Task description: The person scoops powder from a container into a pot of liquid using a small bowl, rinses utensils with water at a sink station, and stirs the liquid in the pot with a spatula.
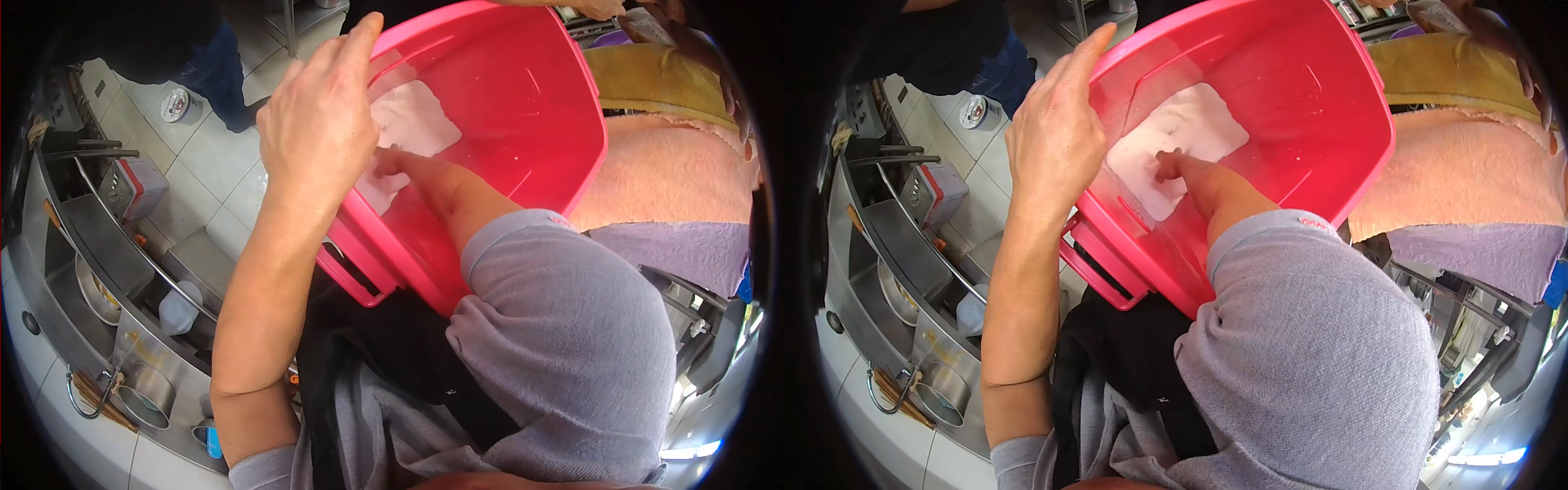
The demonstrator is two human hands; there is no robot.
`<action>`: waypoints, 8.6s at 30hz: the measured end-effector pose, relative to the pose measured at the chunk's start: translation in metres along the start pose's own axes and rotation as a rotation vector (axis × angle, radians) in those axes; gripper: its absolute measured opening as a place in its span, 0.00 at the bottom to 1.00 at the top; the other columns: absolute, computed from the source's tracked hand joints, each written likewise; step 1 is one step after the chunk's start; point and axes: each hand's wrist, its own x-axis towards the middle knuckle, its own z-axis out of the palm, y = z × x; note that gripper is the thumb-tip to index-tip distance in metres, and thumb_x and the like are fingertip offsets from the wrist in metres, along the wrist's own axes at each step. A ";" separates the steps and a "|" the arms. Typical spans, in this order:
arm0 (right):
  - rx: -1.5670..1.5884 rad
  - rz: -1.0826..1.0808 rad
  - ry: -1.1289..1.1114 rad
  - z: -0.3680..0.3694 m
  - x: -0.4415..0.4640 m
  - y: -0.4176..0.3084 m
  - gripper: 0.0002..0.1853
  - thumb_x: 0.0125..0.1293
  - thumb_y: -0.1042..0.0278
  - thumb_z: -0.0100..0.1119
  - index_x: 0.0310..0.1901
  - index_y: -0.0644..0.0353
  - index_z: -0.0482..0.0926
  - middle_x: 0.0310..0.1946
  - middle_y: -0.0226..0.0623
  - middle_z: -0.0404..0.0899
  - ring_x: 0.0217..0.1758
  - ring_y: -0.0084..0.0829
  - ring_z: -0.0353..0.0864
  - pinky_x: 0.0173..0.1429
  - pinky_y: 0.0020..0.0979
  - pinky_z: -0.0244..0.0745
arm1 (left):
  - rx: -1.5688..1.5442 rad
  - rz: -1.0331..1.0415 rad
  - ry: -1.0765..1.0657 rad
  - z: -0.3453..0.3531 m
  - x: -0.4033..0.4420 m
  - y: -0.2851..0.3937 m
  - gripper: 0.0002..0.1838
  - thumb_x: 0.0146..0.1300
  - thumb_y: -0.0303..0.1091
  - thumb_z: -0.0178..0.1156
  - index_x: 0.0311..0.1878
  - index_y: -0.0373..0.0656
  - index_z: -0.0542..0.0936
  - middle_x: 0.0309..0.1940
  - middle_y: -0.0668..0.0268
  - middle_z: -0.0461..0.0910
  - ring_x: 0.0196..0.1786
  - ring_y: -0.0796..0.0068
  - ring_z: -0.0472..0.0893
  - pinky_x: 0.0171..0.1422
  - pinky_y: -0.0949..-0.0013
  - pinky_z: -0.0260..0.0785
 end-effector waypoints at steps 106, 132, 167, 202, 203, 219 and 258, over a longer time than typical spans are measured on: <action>-0.117 1.004 0.838 0.030 -0.459 0.102 0.41 0.48 0.58 0.79 0.68 0.33 0.75 0.64 0.42 0.69 0.69 0.47 0.71 0.63 0.52 0.73 | -0.033 -0.053 -0.202 -0.017 -0.012 -0.010 0.37 0.61 0.21 0.48 0.75 0.57 0.72 0.60 0.48 0.84 0.62 0.43 0.82 0.67 0.48 0.72; 0.198 0.533 1.687 -0.163 -0.596 -0.048 0.45 0.50 0.44 0.82 0.68 0.53 0.75 0.55 0.58 0.77 0.61 0.58 0.78 0.66 0.50 0.76 | -0.212 -0.013 -0.178 -0.016 -0.014 -0.019 0.30 0.62 0.25 0.50 0.70 0.48 0.75 0.59 0.49 0.84 0.60 0.43 0.83 0.65 0.48 0.73; 0.184 0.435 0.552 -0.087 -0.086 -0.003 0.45 0.61 0.55 0.67 0.80 0.42 0.58 0.79 0.62 0.51 0.81 0.67 0.55 0.78 0.56 0.66 | -0.487 -0.020 -0.100 -0.014 -0.007 -0.033 0.28 0.59 0.12 0.51 0.63 0.40 0.79 0.54 0.49 0.83 0.56 0.43 0.83 0.60 0.51 0.76; 0.088 0.367 0.618 -0.017 -0.032 -0.022 0.56 0.60 0.74 0.66 0.85 0.35 0.43 0.75 0.62 0.53 0.70 0.67 0.64 0.70 0.53 0.75 | -0.462 0.021 0.019 -0.007 -0.012 -0.037 0.27 0.56 0.14 0.54 0.61 0.38 0.80 0.51 0.50 0.85 0.52 0.44 0.84 0.57 0.52 0.78; 0.089 0.370 0.611 -0.005 -0.028 -0.031 0.56 0.60 0.74 0.66 0.85 0.35 0.43 0.75 0.62 0.53 0.70 0.67 0.64 0.70 0.53 0.75 | -0.464 0.016 0.014 -0.007 -0.013 -0.036 0.27 0.56 0.14 0.54 0.61 0.38 0.80 0.51 0.50 0.85 0.52 0.44 0.84 0.57 0.52 0.78; 0.409 0.133 0.290 -0.021 -0.016 -0.028 0.57 0.53 0.65 0.72 0.83 0.34 0.51 0.71 0.63 0.55 0.64 0.68 0.75 0.67 0.58 0.80 | -0.516 -0.102 -0.072 -0.017 -0.012 -0.023 0.29 0.61 0.15 0.48 0.65 0.40 0.79 0.54 0.47 0.85 0.56 0.46 0.85 0.63 0.54 0.76; 1.294 -0.190 -0.427 -0.204 -0.154 -0.006 0.41 0.58 0.88 0.50 0.76 0.53 0.71 0.70 0.45 0.76 0.71 0.53 0.78 0.63 0.63 0.81 | -0.388 -0.058 -0.138 -0.024 -0.013 -0.029 0.30 0.62 0.18 0.51 0.68 0.46 0.77 0.57 0.46 0.83 0.60 0.41 0.82 0.67 0.49 0.73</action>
